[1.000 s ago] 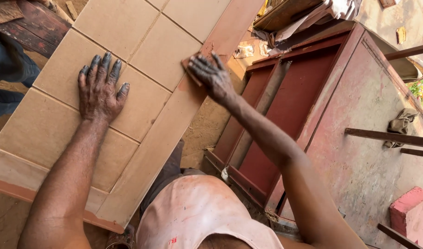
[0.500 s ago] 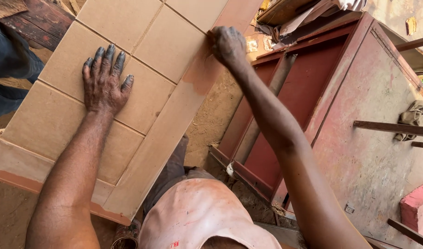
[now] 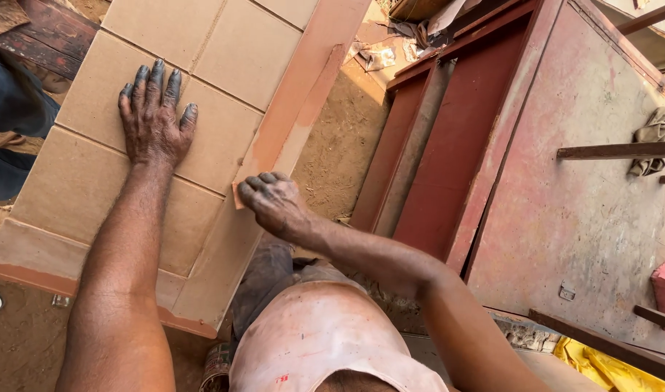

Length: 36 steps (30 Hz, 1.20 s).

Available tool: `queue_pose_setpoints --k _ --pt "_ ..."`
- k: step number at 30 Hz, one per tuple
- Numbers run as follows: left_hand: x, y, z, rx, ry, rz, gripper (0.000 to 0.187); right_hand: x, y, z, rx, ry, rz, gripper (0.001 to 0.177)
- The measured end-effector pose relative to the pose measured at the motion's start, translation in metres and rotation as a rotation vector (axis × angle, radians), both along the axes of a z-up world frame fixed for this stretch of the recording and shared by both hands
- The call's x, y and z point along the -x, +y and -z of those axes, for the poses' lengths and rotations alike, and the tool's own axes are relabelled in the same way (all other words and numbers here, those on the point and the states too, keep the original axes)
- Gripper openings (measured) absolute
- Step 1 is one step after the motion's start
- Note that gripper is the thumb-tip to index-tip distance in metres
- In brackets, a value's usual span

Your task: The person holds a wooden door panel and spreads filler along its edges and surfaces using a small block and by hand.

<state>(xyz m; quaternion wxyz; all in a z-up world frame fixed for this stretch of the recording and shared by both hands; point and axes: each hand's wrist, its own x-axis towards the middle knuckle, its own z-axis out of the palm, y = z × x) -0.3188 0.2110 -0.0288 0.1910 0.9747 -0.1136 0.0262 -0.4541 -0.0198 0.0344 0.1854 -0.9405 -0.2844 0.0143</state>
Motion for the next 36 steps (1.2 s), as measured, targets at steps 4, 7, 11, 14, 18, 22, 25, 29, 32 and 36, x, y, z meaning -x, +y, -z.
queue_pose_setpoints --k 4,7,11,14,18,22,25,29,32,36 --pt "0.002 0.000 -0.002 0.016 0.015 -0.014 0.062 -0.065 -0.046 0.022 0.021 0.003 0.214 0.040" --pt "0.003 0.000 -0.001 0.004 0.010 -0.020 0.063 -0.101 -0.079 0.042 0.091 -0.284 0.211 0.041" --pt "-0.003 0.001 -0.002 0.017 -0.004 -0.027 0.062 -0.039 -0.041 0.064 0.072 -0.343 -0.211 0.045" --pt "0.002 -0.001 -0.003 0.011 0.011 -0.012 0.063 -0.012 -0.018 0.063 -0.168 -0.113 -0.347 0.045" --pt "0.000 -0.003 -0.004 -0.010 -0.003 -0.005 0.063 -0.096 -0.037 0.064 -0.201 -0.066 0.184 0.043" --pt "0.001 0.000 -0.003 -0.020 -0.003 -0.001 0.063 -0.222 -0.106 0.043 0.177 -0.007 0.542 0.025" --pt "0.000 -0.001 -0.006 -0.010 0.002 0.001 0.062 -0.199 -0.090 0.053 0.092 -0.147 0.485 0.019" --pt "0.003 0.003 -0.003 -0.012 0.035 -0.010 0.064 -0.093 -0.022 0.055 0.035 0.087 0.371 0.014" --pt "-0.001 0.001 -0.001 -0.041 0.023 0.010 0.064 -0.009 0.020 0.040 -0.151 -0.114 0.193 0.018" --pt "-0.003 0.002 0.000 -0.044 0.024 0.008 0.065 0.048 0.064 0.023 -0.059 -0.051 0.127 0.035"
